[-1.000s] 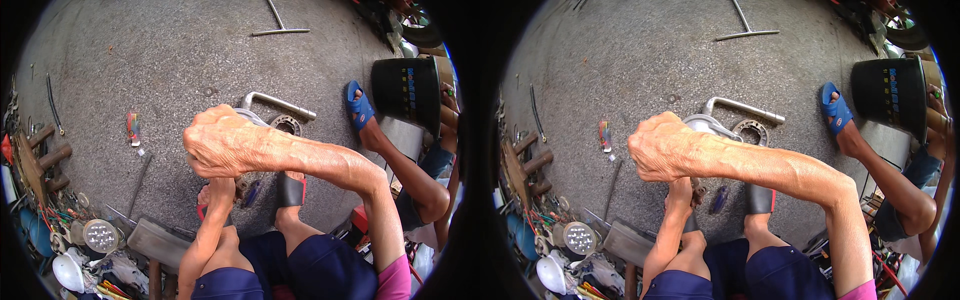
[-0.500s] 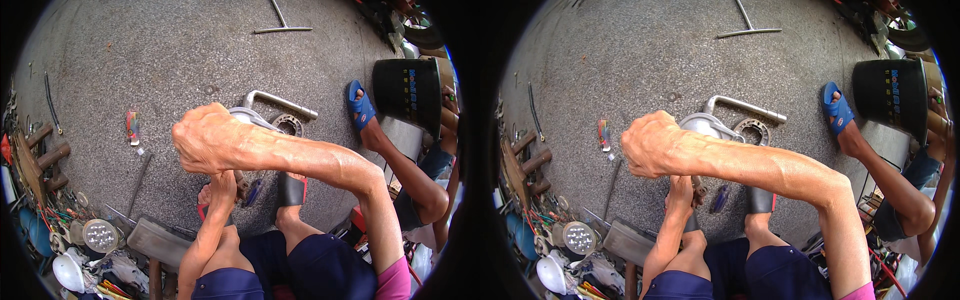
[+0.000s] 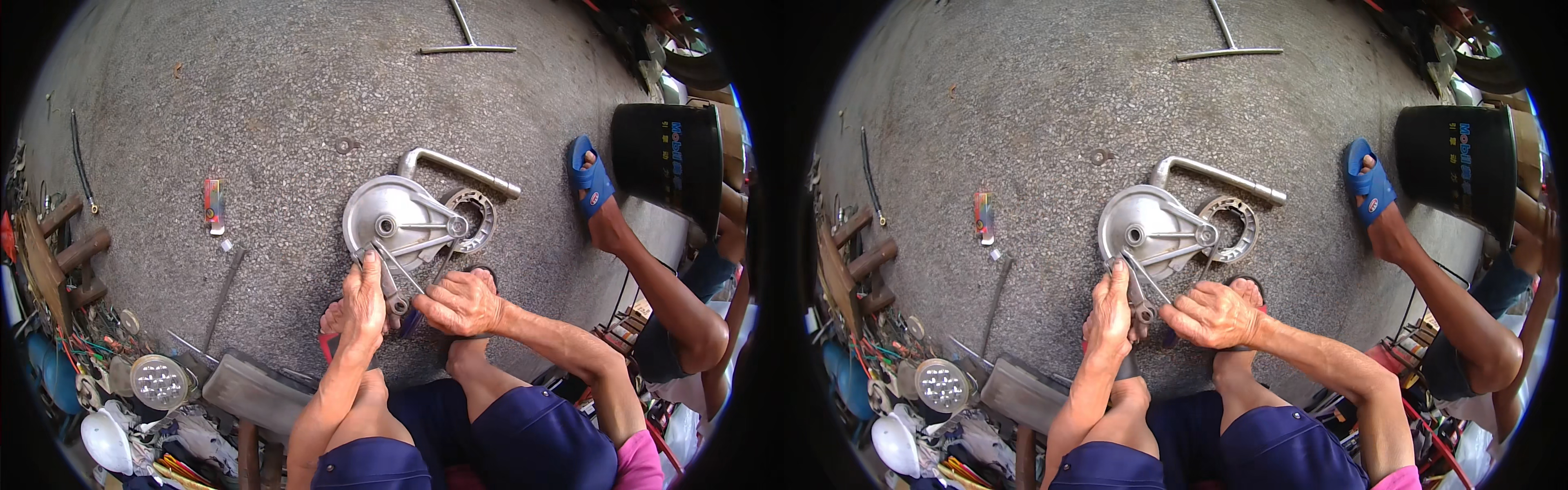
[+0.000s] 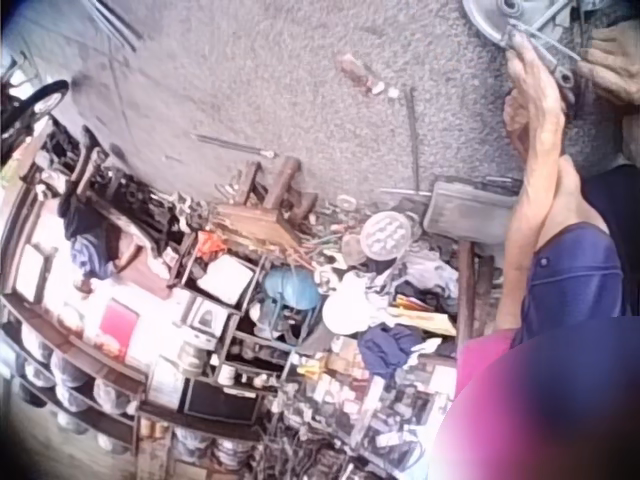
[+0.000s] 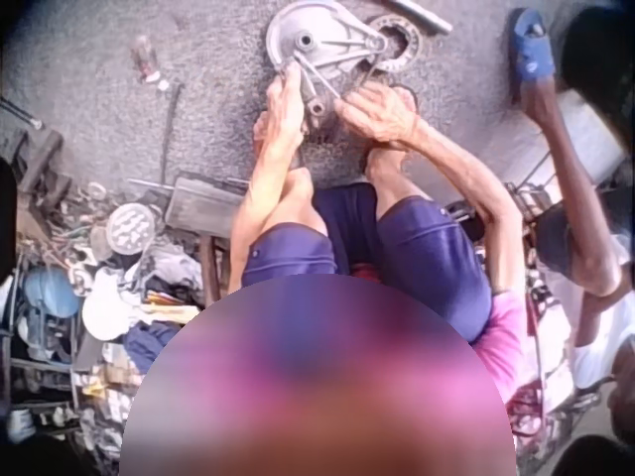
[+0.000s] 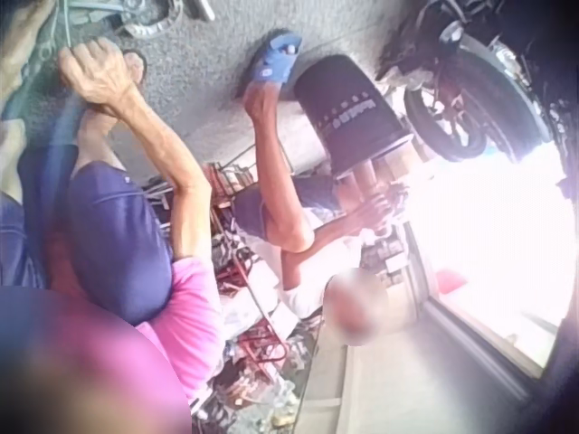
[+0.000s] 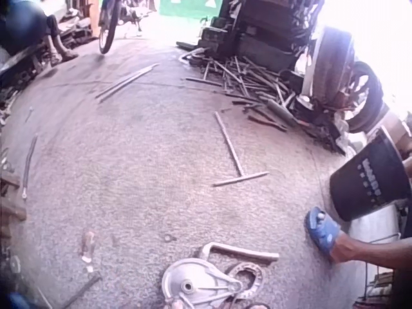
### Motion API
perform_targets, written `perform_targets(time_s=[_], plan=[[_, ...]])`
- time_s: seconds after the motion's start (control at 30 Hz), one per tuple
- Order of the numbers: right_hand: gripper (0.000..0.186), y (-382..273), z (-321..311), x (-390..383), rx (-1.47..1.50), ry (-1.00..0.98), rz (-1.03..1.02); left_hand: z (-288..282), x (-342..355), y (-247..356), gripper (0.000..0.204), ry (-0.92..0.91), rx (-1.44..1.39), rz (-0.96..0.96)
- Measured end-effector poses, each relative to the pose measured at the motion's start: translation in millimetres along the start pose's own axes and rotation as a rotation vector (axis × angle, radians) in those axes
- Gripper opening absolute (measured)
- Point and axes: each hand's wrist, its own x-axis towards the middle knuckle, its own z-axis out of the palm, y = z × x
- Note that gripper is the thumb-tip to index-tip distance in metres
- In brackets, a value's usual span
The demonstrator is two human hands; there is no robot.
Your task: The person sits on the ground and uses a wrench to tighten bolts on a circular metal component. They repeatedly adjust the wrench and rotate the part to access different fasteners.
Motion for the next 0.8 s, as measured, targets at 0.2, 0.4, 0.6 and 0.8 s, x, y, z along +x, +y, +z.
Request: perform_targets(time_s=[0.2, 0.4, 0.6, 0.8], plan=[[0.031, -19.9, -36.6, 22.4, 0.234, 0.049, 0.196, -4.7, 0.9, -1.0, 0.048, 0.004, -0.027, -0.001], [0.007, 3.0, -68.8, 74.7, 0.413, 0.032, 0.599, -1.1, 3.0, -2.3, 0.049, 0.030, -0.006, -0.001], [0.025, 39.1, -60.2, 140.1, 0.395, -0.127, 0.460, -1.6, 0.3, 2.6, 0.033, 0.014, -0.061, -0.029], [0.027, 38.5, -41.0, 173.9, 0.311, -0.280, 0.408, -5.8, -2.9, 5.6, 0.038, -0.067, -0.037, -0.049]])
